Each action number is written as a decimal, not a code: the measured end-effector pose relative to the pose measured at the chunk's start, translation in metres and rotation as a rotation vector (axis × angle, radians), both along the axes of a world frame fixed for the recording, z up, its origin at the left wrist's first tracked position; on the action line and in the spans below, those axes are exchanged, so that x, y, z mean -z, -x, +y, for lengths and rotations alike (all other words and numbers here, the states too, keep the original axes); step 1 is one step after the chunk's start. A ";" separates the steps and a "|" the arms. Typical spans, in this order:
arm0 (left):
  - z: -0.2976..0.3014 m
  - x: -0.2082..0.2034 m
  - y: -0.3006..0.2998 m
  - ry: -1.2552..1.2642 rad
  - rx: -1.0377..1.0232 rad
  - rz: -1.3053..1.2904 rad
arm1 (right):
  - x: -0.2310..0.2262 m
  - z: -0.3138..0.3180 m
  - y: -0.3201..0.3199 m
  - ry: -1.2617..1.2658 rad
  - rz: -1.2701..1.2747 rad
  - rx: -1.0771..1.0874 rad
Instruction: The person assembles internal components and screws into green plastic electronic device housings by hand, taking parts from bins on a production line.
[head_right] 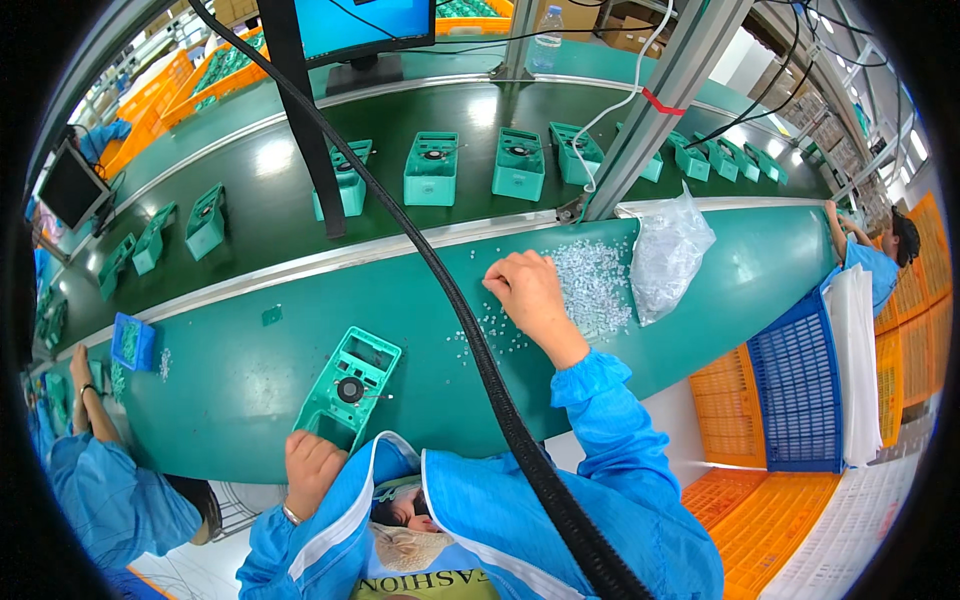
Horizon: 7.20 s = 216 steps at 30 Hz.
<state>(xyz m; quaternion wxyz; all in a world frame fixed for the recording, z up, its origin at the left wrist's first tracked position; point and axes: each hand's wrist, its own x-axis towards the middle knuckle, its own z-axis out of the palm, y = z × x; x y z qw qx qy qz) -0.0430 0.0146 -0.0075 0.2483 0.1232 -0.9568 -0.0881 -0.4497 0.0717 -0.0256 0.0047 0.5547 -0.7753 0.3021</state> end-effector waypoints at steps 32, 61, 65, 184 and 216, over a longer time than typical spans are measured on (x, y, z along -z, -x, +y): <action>-0.017 -0.010 -0.010 0.014 0.065 0.015 | -0.053 -0.028 -0.114 0.062 -0.145 -0.709; -0.026 -0.007 -0.012 0.060 0.103 0.046 | -0.070 -0.073 -0.163 -0.248 0.113 -1.217; -0.027 -0.005 -0.013 0.035 0.101 0.046 | -0.062 -0.074 -0.149 -0.342 -0.090 -1.203; 0.020 -0.011 -0.025 0.014 -0.203 -0.058 | -0.024 -0.067 -0.218 0.103 0.140 -0.650; 0.019 -0.015 -0.015 0.004 -0.256 -0.071 | -0.002 0.015 0.025 0.075 0.283 -0.068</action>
